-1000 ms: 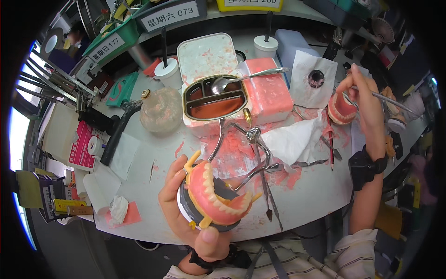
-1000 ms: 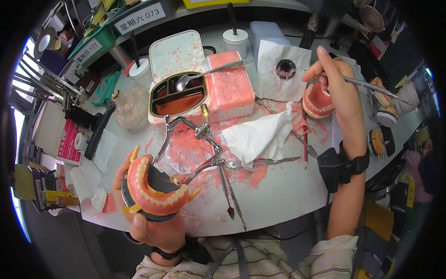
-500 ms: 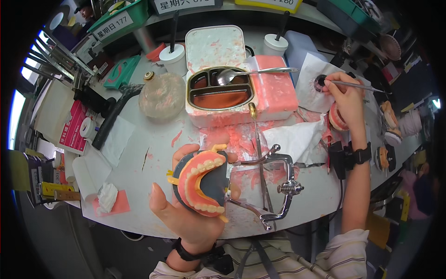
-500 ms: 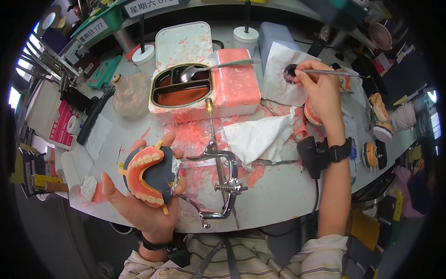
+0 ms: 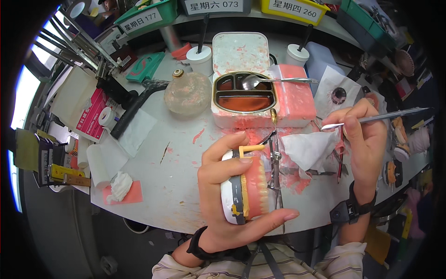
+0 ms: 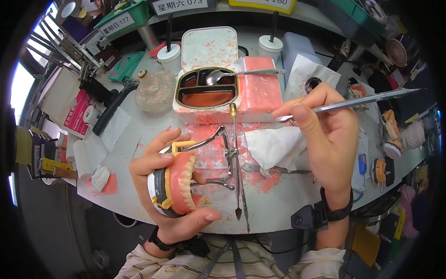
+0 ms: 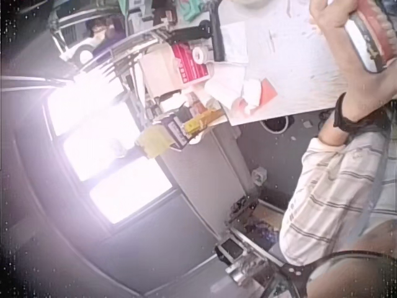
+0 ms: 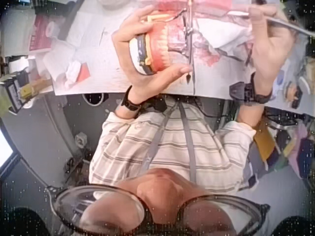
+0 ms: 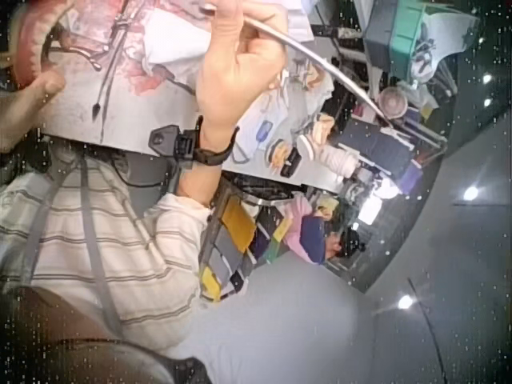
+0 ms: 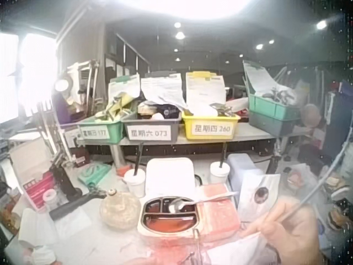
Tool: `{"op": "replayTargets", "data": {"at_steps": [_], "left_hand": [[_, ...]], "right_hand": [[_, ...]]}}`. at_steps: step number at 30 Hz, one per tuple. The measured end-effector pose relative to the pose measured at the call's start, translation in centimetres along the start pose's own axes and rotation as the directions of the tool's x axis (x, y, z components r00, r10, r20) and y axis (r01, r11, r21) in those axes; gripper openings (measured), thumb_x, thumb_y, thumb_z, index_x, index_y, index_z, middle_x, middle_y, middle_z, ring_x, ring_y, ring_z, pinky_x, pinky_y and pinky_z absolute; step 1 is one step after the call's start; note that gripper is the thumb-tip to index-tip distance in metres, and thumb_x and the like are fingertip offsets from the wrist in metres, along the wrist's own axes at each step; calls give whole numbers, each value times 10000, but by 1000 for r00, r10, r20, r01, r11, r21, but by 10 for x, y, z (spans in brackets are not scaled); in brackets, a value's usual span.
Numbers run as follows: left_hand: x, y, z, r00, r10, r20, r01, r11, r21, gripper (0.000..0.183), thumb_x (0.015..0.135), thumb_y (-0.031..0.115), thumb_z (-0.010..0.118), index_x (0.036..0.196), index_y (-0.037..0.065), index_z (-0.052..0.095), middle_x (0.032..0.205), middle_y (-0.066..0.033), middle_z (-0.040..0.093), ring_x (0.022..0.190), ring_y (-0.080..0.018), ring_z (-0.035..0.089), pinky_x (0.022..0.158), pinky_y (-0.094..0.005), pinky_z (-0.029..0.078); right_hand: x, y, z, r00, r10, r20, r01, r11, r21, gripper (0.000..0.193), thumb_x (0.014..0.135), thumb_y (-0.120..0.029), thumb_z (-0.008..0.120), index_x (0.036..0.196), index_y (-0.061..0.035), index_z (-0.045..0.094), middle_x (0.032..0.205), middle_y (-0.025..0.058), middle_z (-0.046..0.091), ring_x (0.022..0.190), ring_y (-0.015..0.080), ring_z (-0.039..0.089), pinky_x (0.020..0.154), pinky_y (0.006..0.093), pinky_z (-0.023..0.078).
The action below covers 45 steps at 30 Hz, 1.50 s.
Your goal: The recorder is using a dental tool to refine and shape a dental model on a workbench.
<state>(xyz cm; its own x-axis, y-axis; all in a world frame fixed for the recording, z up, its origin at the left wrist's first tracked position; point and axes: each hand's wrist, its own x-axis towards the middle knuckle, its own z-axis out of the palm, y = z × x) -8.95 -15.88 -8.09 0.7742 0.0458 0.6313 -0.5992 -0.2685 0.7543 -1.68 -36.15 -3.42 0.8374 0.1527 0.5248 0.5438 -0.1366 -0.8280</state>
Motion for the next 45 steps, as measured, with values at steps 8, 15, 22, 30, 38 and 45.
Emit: {"op": "replayTargets", "data": {"at_steps": [8, 15, 22, 30, 38, 45], "left_hand": [[-4, 2, 6, 998, -43, -43, 38, 993, -109, 851, 524, 316, 873, 1141, 52, 349, 1192, -235, 391, 950, -240, 527, 760, -305, 469], [-5, -5, -4, 994, 69, -89, -65, 997, 46, 927, 533, 413, 850, 1195, 72, 298, 1182, -268, 383, 696, -152, 564, 594, -232, 476], [-6, 0, 3, 992, -34, -123, 23, 996, -88, 780, 538, 284, 866, 1098, 11, 396, 1082, -165, 429, 1060, -328, 450, 821, -393, 445], [-13, -6, 3, 991, -62, -122, 51, 995, -86, 769, 549, 301, 856, 1107, 29, 401, 1134, -219, 421, 1049, -324, 456, 839, -396, 409], [-11, -9, 4, 997, -31, -74, 27, 997, -68, 727, 568, 269, 842, 1111, 46, 413, 1154, -232, 412, 1046, -317, 466, 841, -390, 406], [-13, -11, 5, 997, -28, -70, 23, 997, -79, 706, 546, 261, 839, 1095, 48, 449, 1162, -219, 411, 1045, -311, 464, 850, -405, 387]], "right_hand": [[-34, -31, 29, 927, 69, 368, -245, 854, 459, 127, 841, -73, 604, 842, 24, 523, 837, 171, 649, 771, 163, 632, 698, 260, 488], [-30, -29, 28, 905, 108, 411, -309, 831, 463, 104, 779, 6, 647, 830, 35, 562, 846, 169, 655, 783, 178, 642, 698, 266, 493], [-29, -27, 36, 922, -28, 387, -135, 912, 387, 123, 720, 33, 681, 827, 23, 619, 825, 144, 657, 726, 227, 641, 650, 294, 500], [-31, -28, 40, 928, -126, 351, 20, 957, 291, 114, 760, -23, 667, 834, -8, 582, 761, 164, 655, 670, 249, 646, 601, 308, 510], [-27, -30, 36, 884, -270, 380, 257, 963, 87, 124, 701, 7, 704, 796, 4, 625, 700, 110, 640, 627, 237, 642, 541, 280, 513], [-25, -29, 34, 866, -279, 416, 274, 959, 73, 140, 673, 19, 714, 789, 8, 636, 695, 110, 631, 600, 222, 627, 514, 272, 501]]}}
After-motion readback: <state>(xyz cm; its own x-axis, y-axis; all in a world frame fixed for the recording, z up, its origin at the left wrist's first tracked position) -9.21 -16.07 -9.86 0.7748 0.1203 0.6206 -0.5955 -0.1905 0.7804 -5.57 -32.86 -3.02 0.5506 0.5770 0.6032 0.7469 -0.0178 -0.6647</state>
